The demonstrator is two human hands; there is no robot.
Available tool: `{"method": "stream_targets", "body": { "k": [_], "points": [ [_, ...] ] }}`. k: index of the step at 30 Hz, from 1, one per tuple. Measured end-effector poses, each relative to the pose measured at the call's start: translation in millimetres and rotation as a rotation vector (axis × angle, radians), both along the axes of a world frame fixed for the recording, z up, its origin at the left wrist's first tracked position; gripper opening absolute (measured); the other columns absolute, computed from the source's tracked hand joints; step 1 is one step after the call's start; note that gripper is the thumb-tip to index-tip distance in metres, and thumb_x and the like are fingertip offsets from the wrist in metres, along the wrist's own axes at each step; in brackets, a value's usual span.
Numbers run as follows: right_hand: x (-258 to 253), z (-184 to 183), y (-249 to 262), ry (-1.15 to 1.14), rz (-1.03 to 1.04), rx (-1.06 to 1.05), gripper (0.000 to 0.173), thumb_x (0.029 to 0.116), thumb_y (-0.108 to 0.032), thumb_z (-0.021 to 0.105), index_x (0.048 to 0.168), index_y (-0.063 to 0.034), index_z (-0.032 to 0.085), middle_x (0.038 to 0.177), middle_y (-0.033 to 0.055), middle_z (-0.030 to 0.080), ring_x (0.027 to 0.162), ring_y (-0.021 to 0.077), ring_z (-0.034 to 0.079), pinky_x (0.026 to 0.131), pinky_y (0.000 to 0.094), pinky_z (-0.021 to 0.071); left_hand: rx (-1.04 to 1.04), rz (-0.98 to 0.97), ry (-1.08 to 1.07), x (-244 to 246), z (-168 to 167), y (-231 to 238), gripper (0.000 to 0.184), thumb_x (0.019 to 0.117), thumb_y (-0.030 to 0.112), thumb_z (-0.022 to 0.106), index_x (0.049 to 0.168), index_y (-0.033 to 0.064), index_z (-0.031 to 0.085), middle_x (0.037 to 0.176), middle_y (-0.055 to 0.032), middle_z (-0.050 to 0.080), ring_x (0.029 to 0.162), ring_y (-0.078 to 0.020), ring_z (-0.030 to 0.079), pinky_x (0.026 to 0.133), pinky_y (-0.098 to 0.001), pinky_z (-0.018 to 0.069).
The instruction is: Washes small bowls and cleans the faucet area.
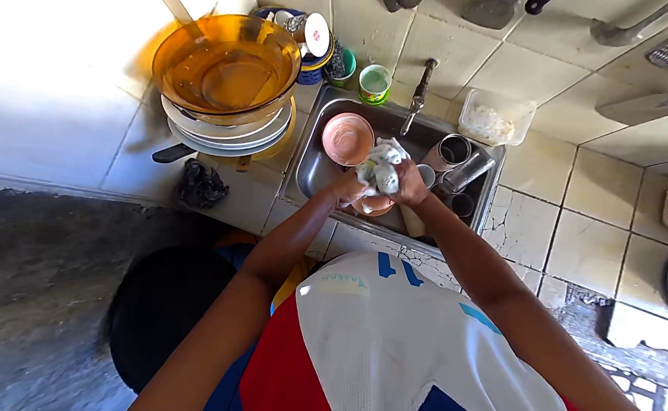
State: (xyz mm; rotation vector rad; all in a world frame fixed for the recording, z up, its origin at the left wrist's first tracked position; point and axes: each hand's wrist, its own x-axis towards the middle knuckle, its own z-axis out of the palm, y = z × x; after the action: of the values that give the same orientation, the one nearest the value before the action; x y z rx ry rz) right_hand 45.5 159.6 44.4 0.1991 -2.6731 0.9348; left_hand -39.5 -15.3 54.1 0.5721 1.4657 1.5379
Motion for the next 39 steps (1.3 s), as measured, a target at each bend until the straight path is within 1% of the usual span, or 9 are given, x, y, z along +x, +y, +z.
{"method": "stream_targets", "body": {
  "k": [4, 7, 10, 14, 21, 28, 31, 34, 39],
  "points": [
    [-11.2, -7.6, 34.1, -0.199, -0.281, -0.689, 0.035, 0.0893, -0.007, 0.063, 0.120, 0.0101, 0.061, 0.108, 0.0121, 0.068, 0.098, 0.0064, 0.065, 0.091, 0.0247, 0.0548, 0.030, -0.058, 0.077, 4.1, 5.0, -2.5, 0.019, 0.0951, 0.006, 0.063, 0.113, 0.0018, 0.063, 0.099, -0.0036, 0.068, 0.091, -0.0089, 0.065, 0.086, -0.0301, 0.0566],
    [-11.8, -38.3, 44.7, -0.219, -0.455, -1.089, 0.026, 0.1049, -0.015, 0.041, 0.120, -0.0040, 0.059, 0.101, 0.0013, 0.065, 0.092, 0.0042, 0.062, 0.083, 0.0271, 0.0550, 0.136, -0.001, -0.007, 5.8, -1.6, -11.7, 0.018, 0.0950, 0.004, 0.060, 0.112, 0.0046, 0.062, 0.097, 0.0003, 0.068, 0.091, -0.0070, 0.066, 0.086, -0.0284, 0.0571],
    [-10.2, -24.3, 39.2, -0.390, -0.526, -0.693, 0.033, 0.1057, -0.009, 0.048, 0.131, 0.0098, 0.057, 0.124, 0.0235, 0.064, 0.115, 0.0242, 0.062, 0.103, 0.0408, 0.0496, 0.035, 0.008, -0.051, -1.9, -11.7, -16.2, 0.020, 0.0957, 0.004, 0.059, 0.116, 0.0018, 0.061, 0.100, -0.0027, 0.067, 0.091, -0.0088, 0.065, 0.085, -0.0298, 0.0565],
    [-39.6, 39.7, -6.9, -0.675, -0.415, -0.106, 0.044, 0.0895, -0.020, 0.071, 0.126, 0.0044, 0.065, 0.125, 0.0309, 0.066, 0.121, 0.0478, 0.061, 0.101, 0.0691, 0.0459, -0.312, 0.072, 0.273, 3.3, 11.1, 18.3, 0.029, 0.0938, 0.008, 0.070, 0.119, -0.0037, 0.064, 0.111, -0.0155, 0.068, 0.102, -0.0185, 0.064, 0.094, -0.0380, 0.0527],
    [-25.5, -26.9, 43.5, -0.301, -0.411, -1.077, 0.034, 0.1058, -0.015, 0.044, 0.135, -0.0053, 0.057, 0.122, 0.0065, 0.066, 0.111, 0.0107, 0.062, 0.094, 0.0328, 0.0550, 0.116, 0.377, 0.001, -5.6, -9.2, 10.5, 0.032, 0.0916, 0.001, 0.069, 0.123, -0.0038, 0.061, 0.109, -0.0112, 0.070, 0.101, -0.0152, 0.067, 0.093, -0.0350, 0.0578],
    [-58.5, 32.3, 9.2, -0.728, -0.358, -0.218, 0.039, 0.0922, -0.016, 0.069, 0.123, 0.0078, 0.064, 0.125, 0.0312, 0.064, 0.122, 0.0455, 0.061, 0.102, 0.0672, 0.0456, -0.363, 0.063, 0.307, -9.9, 21.5, 28.3, 0.029, 0.0952, 0.012, 0.069, 0.119, -0.0037, 0.065, 0.115, -0.0183, 0.068, 0.107, -0.0226, 0.064, 0.097, -0.0423, 0.0516],
    [-59.3, 8.4, 33.4, -0.507, -0.385, -0.717, 0.030, 0.1021, -0.008, 0.054, 0.129, 0.0033, 0.059, 0.117, 0.0155, 0.066, 0.104, 0.0183, 0.064, 0.093, 0.0377, 0.0549, -0.166, 0.298, 0.245, -9.6, 12.2, 33.9, 0.018, 0.0942, 0.006, 0.069, 0.109, -0.0044, 0.068, 0.102, -0.0139, 0.069, 0.096, -0.0163, 0.065, 0.090, -0.0363, 0.0549],
    [-38.2, -21.7, 49.2, -0.484, -0.462, -1.039, 0.037, 0.1075, -0.022, 0.044, 0.138, -0.0065, 0.056, 0.121, 0.0075, 0.066, 0.104, 0.0119, 0.064, 0.089, 0.0342, 0.0559, 0.033, 0.428, 0.021, -15.6, -14.2, 16.4, 0.031, 0.0946, 0.005, 0.068, 0.123, -0.0039, 0.061, 0.112, -0.0128, 0.068, 0.103, -0.0161, 0.066, 0.094, -0.0354, 0.0568],
    [-64.8, 7.3, 30.5, -0.746, -0.276, -0.189, 0.037, 0.0965, -0.023, 0.067, 0.125, 0.0004, 0.067, 0.126, 0.0255, 0.066, 0.123, 0.0410, 0.062, 0.104, 0.0654, 0.0464, -0.410, 0.061, 0.140, -14.0, 5.1, 22.4, 0.038, 0.0970, 0.010, 0.067, 0.132, -0.0015, 0.057, 0.124, -0.0170, 0.064, 0.111, -0.0209, 0.061, 0.097, -0.0406, 0.0516]
  ]
}}
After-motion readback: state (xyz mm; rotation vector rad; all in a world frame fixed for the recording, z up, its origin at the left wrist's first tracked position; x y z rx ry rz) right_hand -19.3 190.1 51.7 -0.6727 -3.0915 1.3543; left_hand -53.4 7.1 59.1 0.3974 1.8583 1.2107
